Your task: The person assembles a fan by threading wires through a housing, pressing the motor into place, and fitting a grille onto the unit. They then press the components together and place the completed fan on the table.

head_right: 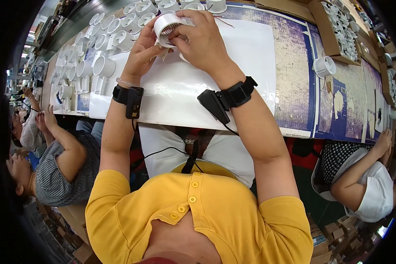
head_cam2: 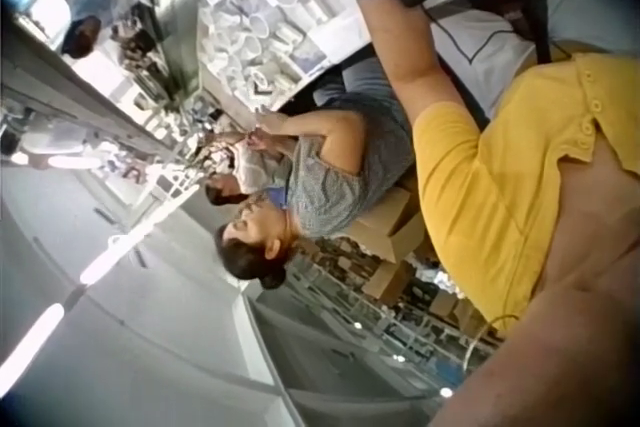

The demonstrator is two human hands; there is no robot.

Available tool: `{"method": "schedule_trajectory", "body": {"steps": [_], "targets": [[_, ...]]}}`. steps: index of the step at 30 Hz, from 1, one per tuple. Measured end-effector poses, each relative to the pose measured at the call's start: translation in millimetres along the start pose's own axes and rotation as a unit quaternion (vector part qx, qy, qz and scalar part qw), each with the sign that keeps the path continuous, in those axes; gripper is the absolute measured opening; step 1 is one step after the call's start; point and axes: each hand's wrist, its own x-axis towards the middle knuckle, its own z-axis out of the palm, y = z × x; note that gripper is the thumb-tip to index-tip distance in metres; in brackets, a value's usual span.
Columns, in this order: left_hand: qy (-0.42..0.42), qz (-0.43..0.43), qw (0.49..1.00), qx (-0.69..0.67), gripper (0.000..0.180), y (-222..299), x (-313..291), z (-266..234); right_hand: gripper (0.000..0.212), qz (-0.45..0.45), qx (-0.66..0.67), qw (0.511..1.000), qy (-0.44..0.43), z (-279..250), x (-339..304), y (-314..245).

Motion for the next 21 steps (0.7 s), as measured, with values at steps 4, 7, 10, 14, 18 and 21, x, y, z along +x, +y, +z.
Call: {"method": "schedule_trajectory", "body": {"steps": [4, 7, 10, 14, 18, 21], "targets": [[-0.001, -0.004, 1.0, 0.008, 0.068, 1, 1, 3, 0.011, -0.006, -0.001, 1.0, -0.009, 0, 0, 1], [-0.006, -0.002, 1.0, 0.015, 0.068, 1, 1, 4, 0.012, -0.008, -0.015, 1.0, -0.021, -1, 0, 0], [0.006, 0.012, 1.0, 0.024, 0.068, 2, 0, 5, 0.012, -0.018, -0.03, 0.999, -0.019, -1, 0, -4], [0.003, 0.007, 1.0, 0.022, 0.067, 4, -2, 8, 0.011, -0.009, -0.007, 1.0, -0.027, -3, -1, -6], [-0.015, 0.002, 1.0, 0.019, 0.066, 3, 0, 5, 0.011, -0.028, -0.036, 0.998, -0.035, -8, 3, -9], [-0.023, -0.016, 1.0, -0.004, 0.066, 3, -1, 4, 0.011, -0.077, -0.031, 0.996, -0.046, -19, 7, -13]]}}
